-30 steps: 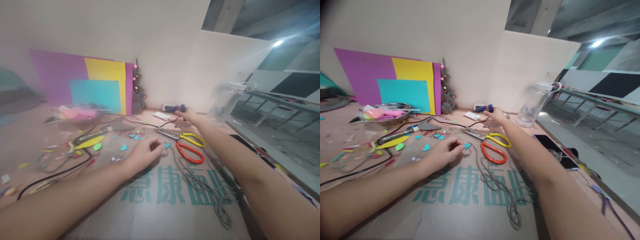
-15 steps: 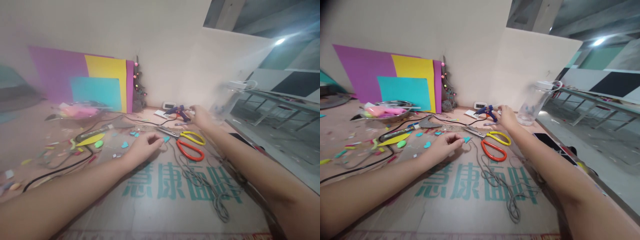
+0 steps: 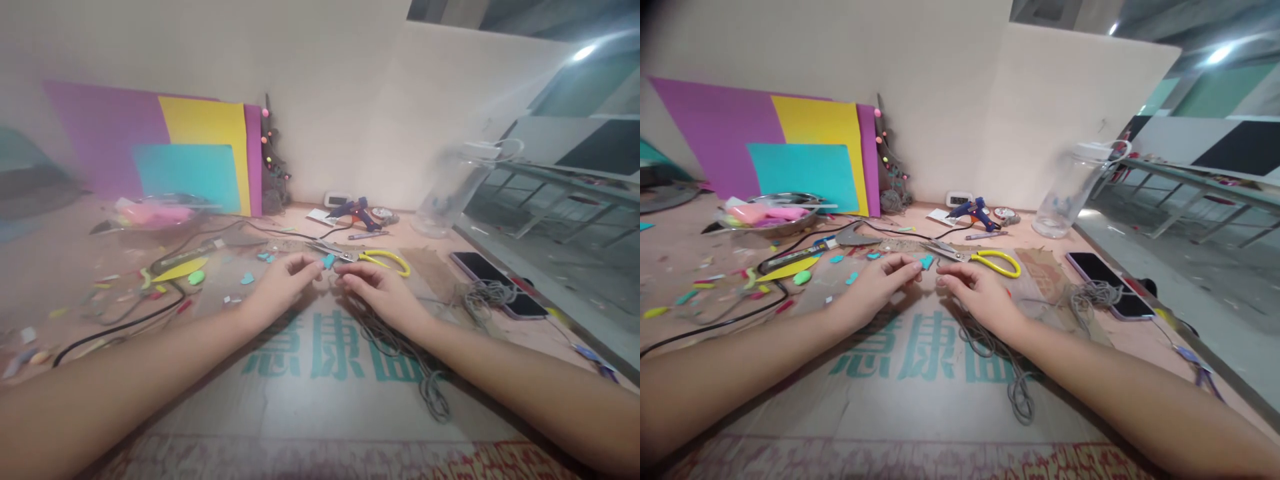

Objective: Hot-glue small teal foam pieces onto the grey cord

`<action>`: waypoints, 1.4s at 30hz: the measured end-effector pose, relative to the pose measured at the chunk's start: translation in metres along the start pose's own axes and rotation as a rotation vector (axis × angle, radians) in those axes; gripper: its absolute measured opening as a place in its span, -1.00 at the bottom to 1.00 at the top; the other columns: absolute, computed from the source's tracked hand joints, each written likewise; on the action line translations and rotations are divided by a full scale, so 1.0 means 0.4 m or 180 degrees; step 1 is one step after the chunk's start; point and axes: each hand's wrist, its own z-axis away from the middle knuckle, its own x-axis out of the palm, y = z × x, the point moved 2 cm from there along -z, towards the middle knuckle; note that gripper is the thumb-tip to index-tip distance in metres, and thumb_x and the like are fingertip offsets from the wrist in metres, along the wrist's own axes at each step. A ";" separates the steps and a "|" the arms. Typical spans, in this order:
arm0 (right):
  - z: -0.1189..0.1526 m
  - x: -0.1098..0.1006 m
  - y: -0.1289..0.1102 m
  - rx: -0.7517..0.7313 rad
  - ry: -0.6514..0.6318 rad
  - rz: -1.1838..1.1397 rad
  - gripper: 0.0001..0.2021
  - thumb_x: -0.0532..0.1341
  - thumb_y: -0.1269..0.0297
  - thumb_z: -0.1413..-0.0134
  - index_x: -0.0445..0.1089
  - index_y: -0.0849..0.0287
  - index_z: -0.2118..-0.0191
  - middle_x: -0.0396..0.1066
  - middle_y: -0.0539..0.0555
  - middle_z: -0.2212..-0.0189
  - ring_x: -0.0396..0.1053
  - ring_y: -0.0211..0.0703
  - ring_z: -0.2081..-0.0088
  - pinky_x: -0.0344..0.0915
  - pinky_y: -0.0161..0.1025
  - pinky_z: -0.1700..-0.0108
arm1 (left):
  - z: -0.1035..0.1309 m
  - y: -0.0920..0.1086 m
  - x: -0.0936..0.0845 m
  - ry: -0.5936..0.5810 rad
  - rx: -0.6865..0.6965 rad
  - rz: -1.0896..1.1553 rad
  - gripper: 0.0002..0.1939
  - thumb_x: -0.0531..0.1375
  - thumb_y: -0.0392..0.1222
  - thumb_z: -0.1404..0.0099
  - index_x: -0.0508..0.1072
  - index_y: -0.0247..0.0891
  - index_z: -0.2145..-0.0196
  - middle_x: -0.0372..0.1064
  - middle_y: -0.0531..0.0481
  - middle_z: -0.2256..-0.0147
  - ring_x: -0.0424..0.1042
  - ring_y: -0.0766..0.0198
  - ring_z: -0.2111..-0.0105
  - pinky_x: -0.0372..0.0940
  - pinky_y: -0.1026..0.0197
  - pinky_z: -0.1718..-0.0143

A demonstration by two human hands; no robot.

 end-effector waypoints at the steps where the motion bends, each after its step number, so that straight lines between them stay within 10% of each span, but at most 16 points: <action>1: -0.002 0.003 0.006 0.0068 -0.0006 -0.0154 -0.72 0.24 0.15 -0.13 0.54 0.18 0.13 0.57 0.11 0.25 0.49 -0.12 0.23 0.38 -0.17 0.15 | 0.002 0.001 0.003 -0.0029 0.0004 -0.0001 -0.70 0.20 0.05 -0.23 0.43 -0.26 0.45 0.33 0.07 0.49 0.27 0.33 0.48 0.17 0.29 0.45; 14: -0.001 0.009 0.007 0.0321 -0.0051 -0.0735 -0.78 0.32 0.10 -0.05 0.51 0.16 0.35 0.49 -0.01 0.47 0.24 -0.33 0.53 0.15 -0.32 0.49 | 0.013 0.003 0.020 -0.0303 0.0134 -0.0133 -0.73 0.22 0.01 -0.22 0.48 -0.27 0.38 0.41 0.05 0.46 0.32 0.34 0.49 0.21 0.29 0.45; 42: 0.002 0.008 0.002 0.0434 -0.0220 -0.0906 -0.73 0.35 0.04 -0.03 0.45 0.15 0.34 0.39 -0.07 0.52 0.17 -0.37 0.58 0.11 -0.35 0.55 | 0.034 0.018 0.030 -0.0484 0.0421 -0.0773 -0.72 0.17 -0.03 -0.30 0.45 -0.27 0.44 0.41 0.07 0.47 0.30 0.34 0.47 0.20 0.28 0.39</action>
